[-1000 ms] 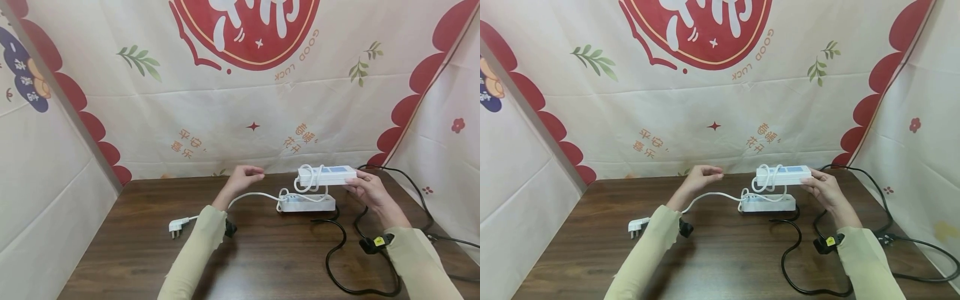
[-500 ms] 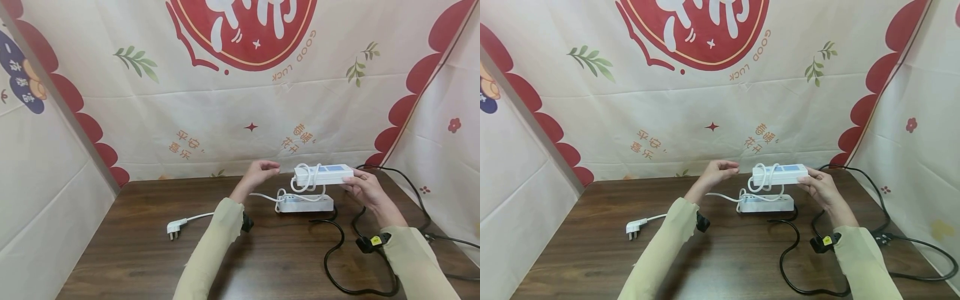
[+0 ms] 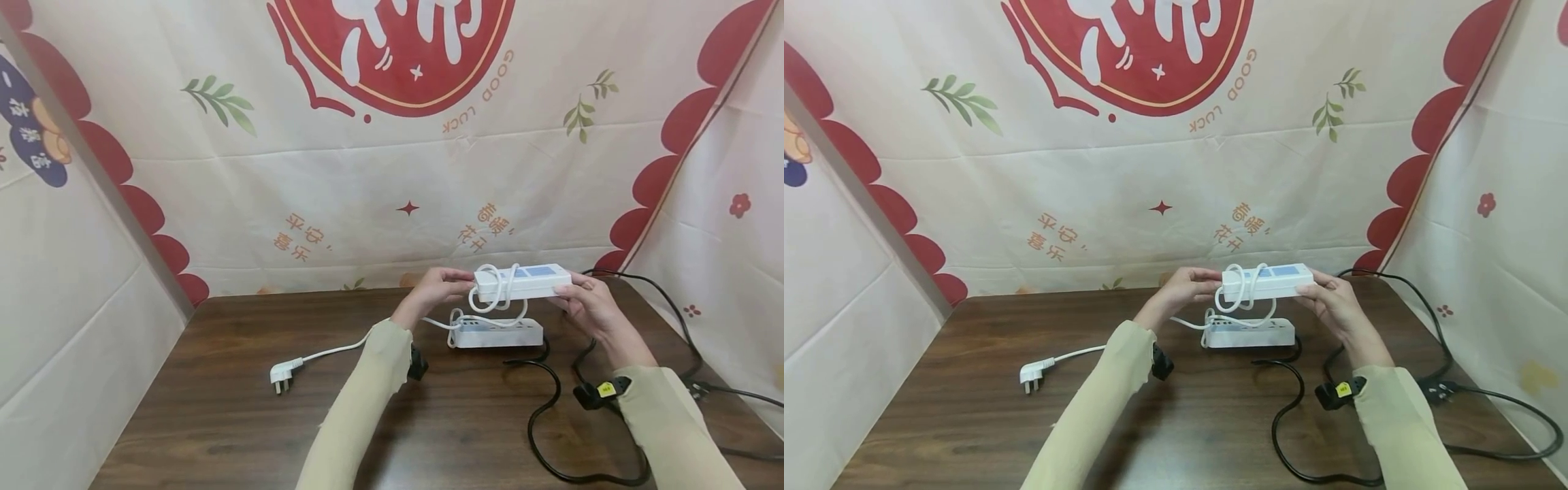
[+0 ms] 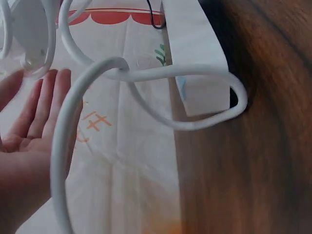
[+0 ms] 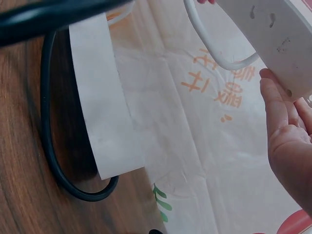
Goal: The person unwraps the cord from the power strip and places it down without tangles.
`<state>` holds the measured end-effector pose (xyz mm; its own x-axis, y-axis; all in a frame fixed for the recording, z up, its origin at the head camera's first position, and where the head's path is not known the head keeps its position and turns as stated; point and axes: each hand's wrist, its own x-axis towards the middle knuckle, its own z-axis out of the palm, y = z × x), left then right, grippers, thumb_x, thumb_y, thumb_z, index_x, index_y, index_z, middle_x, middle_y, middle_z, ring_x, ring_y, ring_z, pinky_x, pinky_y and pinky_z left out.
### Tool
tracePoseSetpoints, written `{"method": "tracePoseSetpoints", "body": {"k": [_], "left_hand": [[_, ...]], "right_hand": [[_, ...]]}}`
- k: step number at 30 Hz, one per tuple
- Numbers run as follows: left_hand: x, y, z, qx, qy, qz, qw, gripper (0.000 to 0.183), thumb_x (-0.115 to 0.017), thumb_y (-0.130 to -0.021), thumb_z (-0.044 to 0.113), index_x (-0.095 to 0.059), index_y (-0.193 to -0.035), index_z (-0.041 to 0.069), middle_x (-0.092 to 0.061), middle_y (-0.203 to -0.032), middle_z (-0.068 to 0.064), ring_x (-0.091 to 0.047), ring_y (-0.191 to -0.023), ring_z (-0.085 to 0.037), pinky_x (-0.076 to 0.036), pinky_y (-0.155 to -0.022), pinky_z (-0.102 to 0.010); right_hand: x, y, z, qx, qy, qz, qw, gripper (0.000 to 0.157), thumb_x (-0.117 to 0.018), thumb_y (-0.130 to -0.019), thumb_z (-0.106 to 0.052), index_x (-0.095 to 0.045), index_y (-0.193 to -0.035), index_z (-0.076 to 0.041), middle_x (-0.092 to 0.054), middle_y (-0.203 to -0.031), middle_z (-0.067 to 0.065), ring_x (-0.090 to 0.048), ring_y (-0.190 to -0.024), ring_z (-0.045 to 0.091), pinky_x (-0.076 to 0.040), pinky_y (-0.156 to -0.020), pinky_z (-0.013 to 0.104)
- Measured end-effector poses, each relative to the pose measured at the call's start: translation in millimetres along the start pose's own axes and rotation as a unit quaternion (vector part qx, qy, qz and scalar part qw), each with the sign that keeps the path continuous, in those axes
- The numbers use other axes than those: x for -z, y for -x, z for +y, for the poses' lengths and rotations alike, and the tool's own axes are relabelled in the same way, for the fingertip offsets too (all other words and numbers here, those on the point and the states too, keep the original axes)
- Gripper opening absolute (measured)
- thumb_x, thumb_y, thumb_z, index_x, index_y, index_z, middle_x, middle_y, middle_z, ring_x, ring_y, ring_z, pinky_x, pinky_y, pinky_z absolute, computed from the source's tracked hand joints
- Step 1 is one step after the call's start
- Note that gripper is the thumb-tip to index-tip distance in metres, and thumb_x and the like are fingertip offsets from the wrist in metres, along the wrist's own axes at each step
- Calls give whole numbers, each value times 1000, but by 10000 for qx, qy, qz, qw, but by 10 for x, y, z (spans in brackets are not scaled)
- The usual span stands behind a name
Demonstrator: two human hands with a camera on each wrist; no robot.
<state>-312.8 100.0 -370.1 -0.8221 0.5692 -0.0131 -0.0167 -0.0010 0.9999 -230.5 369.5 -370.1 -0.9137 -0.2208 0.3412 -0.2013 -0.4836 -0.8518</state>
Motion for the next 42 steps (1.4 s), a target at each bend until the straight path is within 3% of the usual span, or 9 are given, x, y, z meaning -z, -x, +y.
{"method": "tracePoseSetpoints", "body": {"k": [5,8,11,13,17,24,35,42], "left_hand": [[27,51,-49,190,314,-69,9993,30,-53,-92,9,-56,-118,-6,-62,-108,-22,-56,-105,-36,-45,-89,-39],[32,68,-85,296,110,-317,9990,29,-51,-92,6,-55,-118,-8,-61,-108,-23,-55,-107,-38,-44,-89,-39],[23,77,-116,395,-268,-730,9962,28,-48,-92,2,-55,-116,-10,-61,-107,-25,-59,-101,-33,-46,-87,-36],[13,85,-126,417,-652,-968,9923,26,-50,-91,1,-56,-113,-10,-63,-105,-23,-63,-92,-23,-48,-83,-32],[-3,112,-124,303,-1441,-1260,9810,23,-60,-86,7,-63,-105,-5,-68,-95,-13,-56,-74,-7,-48,-76,-27],[-25,164,-105,-3,-2138,-1497,9653,19,-68,-80,9,-68,-98,1,-70,-82,-4,-62,-74,-9,-48,-81,-37],[122,222,-105,-302,-2968,-832,9508,14,-72,-78,16,-73,-90,9,-69,-83,4,-56,-71,-6,-45,-65,-19],[280,275,-122,-436,-2857,-309,9568,14,-73,-78,18,-73,-88,10,-70,-86,1,-57,-78,-6,-45,-69,-21]], "right_hand": [[-6,-17,-14,64,-191,-109,9997,37,-39,-86,16,-64,-108,1,-65,-104,13,-63,-93,18,-50,-79,29],[1,-16,-13,75,-305,-133,9994,38,-38,-86,17,-63,-109,1,-65,-105,14,-63,-93,19,-49,-79,30],[6,-12,-3,61,-329,-125,9994,38,-38,-86,16,-64,-108,1,-65,-104,13,-63,-93,19,-50,-79,29],[6,-13,4,51,-338,-122,9993,37,-38,-86,16,-64,-108,1,-65,-104,13,-63,-93,19,-49,-79,29],[1,-16,15,46,-368,-89,9993,36,-39,-86,16,-64,-108,1,-65,-103,14,-63,-93,19,-50,-78,29],[16,-8,21,50,-389,-40,9992,36,-39,-86,15,-64,-108,1,-65,-103,14,-64,-92,19,-50,-78,29],[34,42,3,6,-320,61,9995,35,-40,-86,15,-64,-107,1,-66,-101,13,-64,-91,19,-50,-78,29],[97,72,22,-11,-394,-21,9992,36,-39,-86,16,-64,-107,1,-66,-101,13,-64,-92,18,-50,-79,29]]}}
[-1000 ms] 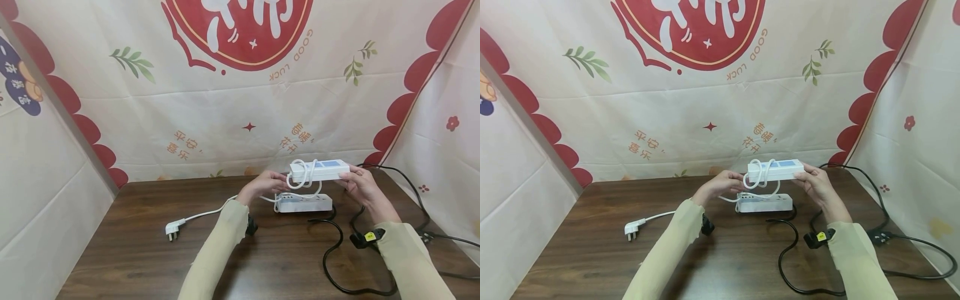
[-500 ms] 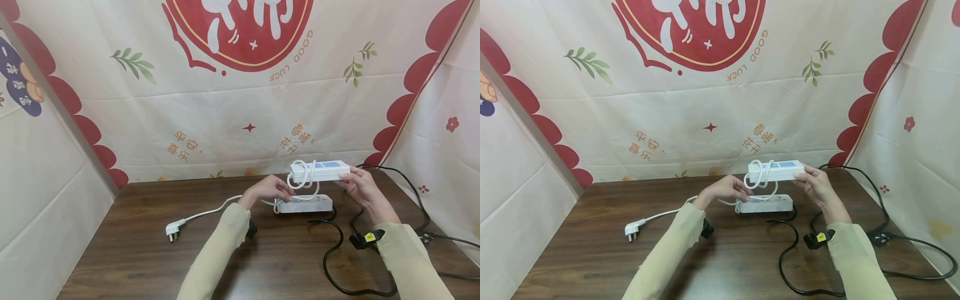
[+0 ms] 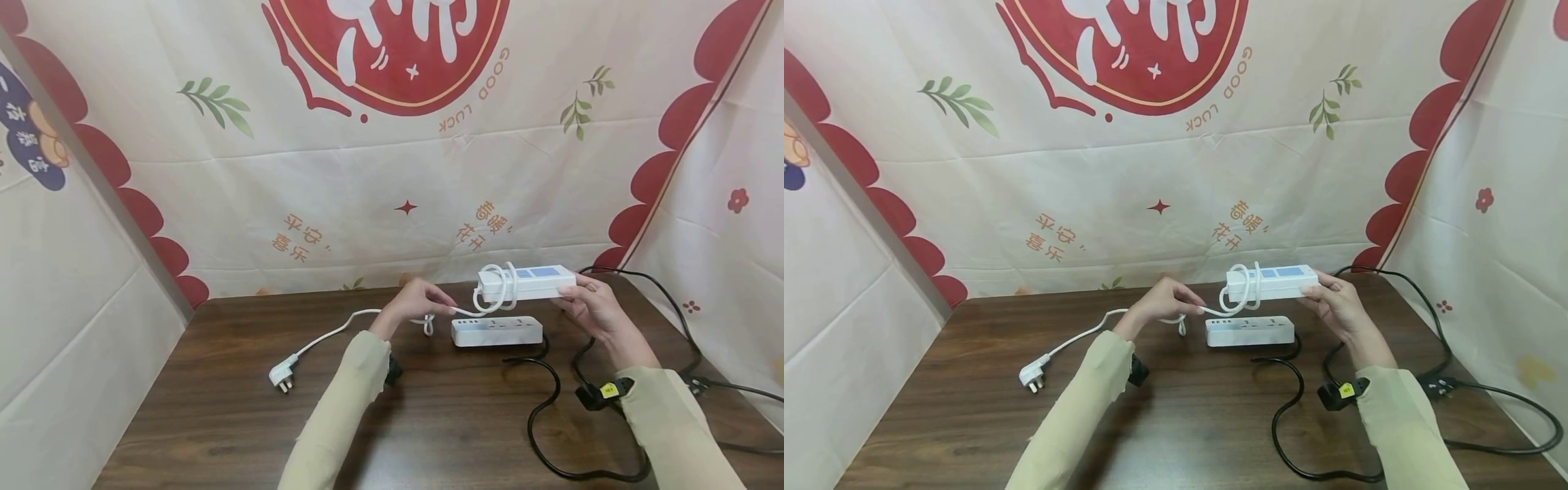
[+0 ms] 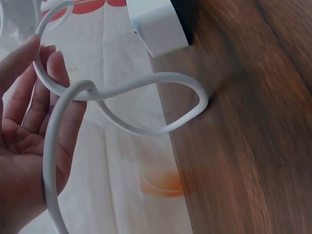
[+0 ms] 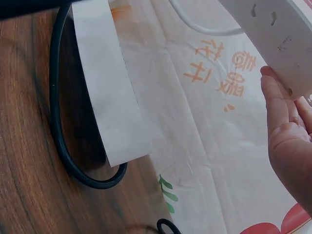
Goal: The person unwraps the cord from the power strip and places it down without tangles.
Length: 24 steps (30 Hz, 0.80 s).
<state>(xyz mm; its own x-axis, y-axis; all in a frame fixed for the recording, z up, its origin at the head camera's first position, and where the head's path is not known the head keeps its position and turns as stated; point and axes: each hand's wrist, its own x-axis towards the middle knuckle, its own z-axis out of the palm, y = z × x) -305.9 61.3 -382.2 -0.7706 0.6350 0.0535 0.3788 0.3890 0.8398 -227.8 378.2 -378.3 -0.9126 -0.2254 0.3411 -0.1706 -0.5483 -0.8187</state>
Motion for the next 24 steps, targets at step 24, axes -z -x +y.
{"method": "tracePoseSetpoints", "body": {"k": [24], "left_hand": [[119,92,-129,255,-24,1309,9911,16,-74,-76,25,-74,-83,11,-68,-80,2,-56,-72,-10,-45,-64,-24]], "right_hand": [[-31,71,-33,-330,418,401,9978,37,-44,-85,15,-66,-105,-6,-66,-101,7,-64,-90,15,-50,-77,27]]}}
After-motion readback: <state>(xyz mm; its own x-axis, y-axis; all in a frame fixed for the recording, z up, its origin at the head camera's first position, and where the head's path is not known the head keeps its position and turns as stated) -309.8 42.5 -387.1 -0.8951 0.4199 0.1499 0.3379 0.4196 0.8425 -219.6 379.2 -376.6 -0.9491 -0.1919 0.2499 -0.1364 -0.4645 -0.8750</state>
